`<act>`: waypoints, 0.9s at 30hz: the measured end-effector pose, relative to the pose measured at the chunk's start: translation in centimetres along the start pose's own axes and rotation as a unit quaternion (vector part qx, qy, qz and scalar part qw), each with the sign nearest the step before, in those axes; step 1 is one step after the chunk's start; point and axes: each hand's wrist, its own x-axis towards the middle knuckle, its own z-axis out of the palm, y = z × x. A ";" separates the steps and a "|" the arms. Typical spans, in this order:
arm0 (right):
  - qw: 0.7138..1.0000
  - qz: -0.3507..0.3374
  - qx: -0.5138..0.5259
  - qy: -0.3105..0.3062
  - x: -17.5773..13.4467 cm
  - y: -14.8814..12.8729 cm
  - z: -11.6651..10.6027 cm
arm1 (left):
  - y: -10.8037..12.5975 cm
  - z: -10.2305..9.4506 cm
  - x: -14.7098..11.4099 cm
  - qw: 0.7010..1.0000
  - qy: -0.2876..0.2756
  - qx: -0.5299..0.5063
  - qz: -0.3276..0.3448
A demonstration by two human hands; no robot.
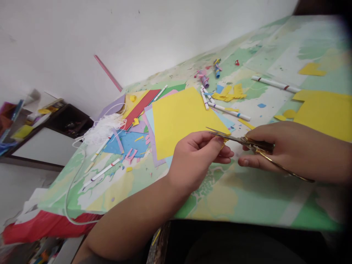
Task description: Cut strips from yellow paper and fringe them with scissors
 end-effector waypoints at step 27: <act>1.000 0.011 -0.016 0.002 0.1 0.2 0.2 | 0.0 -0.3 0.2 0.995 0.027 0.059 0.074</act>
